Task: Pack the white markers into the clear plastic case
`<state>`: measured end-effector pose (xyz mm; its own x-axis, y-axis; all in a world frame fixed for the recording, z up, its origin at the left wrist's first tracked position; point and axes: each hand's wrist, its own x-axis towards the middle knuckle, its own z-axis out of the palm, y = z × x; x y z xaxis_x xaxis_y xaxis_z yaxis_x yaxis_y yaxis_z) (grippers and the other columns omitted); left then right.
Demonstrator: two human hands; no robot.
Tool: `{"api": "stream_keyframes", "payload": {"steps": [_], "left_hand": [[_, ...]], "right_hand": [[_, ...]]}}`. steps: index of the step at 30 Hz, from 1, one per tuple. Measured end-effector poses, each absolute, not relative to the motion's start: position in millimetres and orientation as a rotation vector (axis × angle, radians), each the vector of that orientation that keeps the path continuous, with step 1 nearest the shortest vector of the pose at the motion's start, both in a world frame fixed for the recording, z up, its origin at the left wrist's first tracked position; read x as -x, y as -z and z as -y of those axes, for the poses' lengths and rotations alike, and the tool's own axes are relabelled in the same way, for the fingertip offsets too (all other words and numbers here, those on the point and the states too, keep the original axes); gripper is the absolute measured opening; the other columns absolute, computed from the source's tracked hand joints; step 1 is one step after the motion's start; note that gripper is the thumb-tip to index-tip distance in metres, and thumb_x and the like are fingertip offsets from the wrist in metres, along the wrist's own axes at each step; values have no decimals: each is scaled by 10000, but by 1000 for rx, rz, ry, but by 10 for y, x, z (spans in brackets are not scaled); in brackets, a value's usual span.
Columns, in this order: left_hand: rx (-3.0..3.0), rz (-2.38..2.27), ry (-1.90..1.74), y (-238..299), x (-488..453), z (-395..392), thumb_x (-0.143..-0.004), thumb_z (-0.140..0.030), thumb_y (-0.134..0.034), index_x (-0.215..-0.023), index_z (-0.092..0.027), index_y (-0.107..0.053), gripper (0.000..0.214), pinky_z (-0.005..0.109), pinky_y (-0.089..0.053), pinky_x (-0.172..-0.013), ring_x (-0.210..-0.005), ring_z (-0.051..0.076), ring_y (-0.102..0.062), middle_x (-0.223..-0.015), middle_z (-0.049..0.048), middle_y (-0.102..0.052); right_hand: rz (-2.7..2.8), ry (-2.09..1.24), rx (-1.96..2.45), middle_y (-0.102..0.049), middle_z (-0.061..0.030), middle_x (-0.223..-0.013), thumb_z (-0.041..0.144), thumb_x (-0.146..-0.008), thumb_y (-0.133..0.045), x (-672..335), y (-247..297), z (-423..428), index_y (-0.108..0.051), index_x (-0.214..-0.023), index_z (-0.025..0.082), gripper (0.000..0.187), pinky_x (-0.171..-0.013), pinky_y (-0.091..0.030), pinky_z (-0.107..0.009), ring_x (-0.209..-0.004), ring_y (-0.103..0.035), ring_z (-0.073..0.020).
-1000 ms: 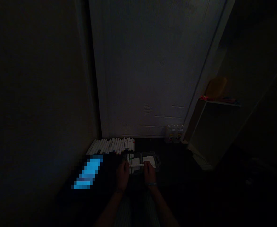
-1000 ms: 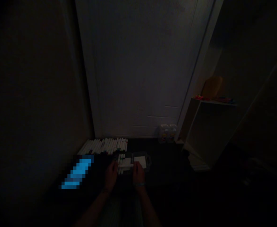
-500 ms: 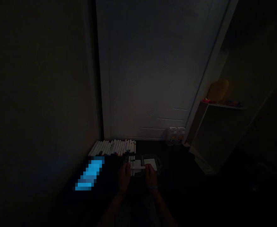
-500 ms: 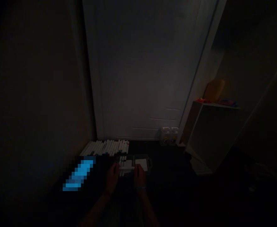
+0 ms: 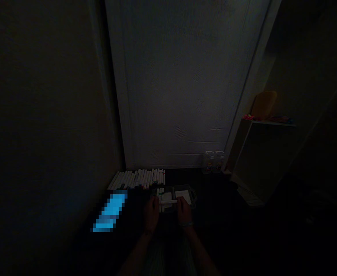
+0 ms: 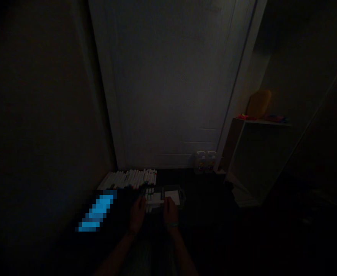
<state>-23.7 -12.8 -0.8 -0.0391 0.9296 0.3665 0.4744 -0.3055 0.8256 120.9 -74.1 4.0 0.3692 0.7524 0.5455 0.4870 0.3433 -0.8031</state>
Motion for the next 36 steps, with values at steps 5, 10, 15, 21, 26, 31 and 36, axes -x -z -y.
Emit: {"api": "stream_keyframes", "payload": {"steps": [5,10,15,21,26,31,36], "left_hand": [[-1791,-1489,-1349,1,234,132,-847,-422,-347,-877,-177,-603,355,264,-437,-687,-741,172,-604,-827,56,-665],[-1794,-1442,-1357,-58,232,167,-842,-420,-354,-860,-176,-604,349,249,-439,-667,-733,165,-602,-811,45,-666],[-1742,-1408,-1362,-32,226,151,-836,-447,-362,-844,-174,-601,363,258,-444,-679,-740,173,-601,-803,49,-664],[-1693,-1375,-1394,11,215,140,-836,-462,-361,-889,-175,-599,377,262,-454,-706,-787,180,-609,-857,53,-672],[-1671,-1387,-1423,-21,206,166,-824,-477,-373,-893,-165,-622,405,271,-461,-716,-788,191,-620,-863,67,-686],[-1676,-1395,-1448,105,220,65,-813,-469,-392,-917,-169,-636,400,280,-463,-742,-822,198,-624,-905,77,-688],[-1686,-1434,-1419,111,225,57,-810,-476,-391,-914,-167,-630,404,286,-453,-767,-864,206,-616,-925,82,-681]], "right_hand": [[1271,-256,1319,-595,-21,-750,349,-918,-317,-1210,-40,740,-571,-849,203,301,-614,-397,-234,-668,-540,-148],[1287,-266,1347,-592,-26,-761,361,-923,-310,-1216,-46,743,-566,-854,199,310,-638,-399,-239,-691,-543,-150],[1282,-256,1329,-595,-24,-740,399,-924,-302,-1223,-9,716,-563,-824,203,341,-618,-405,-233,-672,-549,-148],[1279,-293,1322,-619,-38,-779,420,-921,-315,-1244,22,713,-574,-865,208,339,-639,-421,-237,-707,-570,-159],[1270,-311,1318,-623,-35,-777,450,-915,-318,-1235,-28,751,-581,-854,194,372,-640,-422,-226,-702,-573,-150],[1264,-337,1322,-622,-36,-771,444,-917,-313,-1226,12,720,-575,-845,194,368,-638,-421,-226,-702,-575,-155],[1250,-317,1300,-621,-40,-771,436,-914,-322,-1227,32,717,-581,-869,193,358,-643,-423,-232,-711,-576,-162]]}}
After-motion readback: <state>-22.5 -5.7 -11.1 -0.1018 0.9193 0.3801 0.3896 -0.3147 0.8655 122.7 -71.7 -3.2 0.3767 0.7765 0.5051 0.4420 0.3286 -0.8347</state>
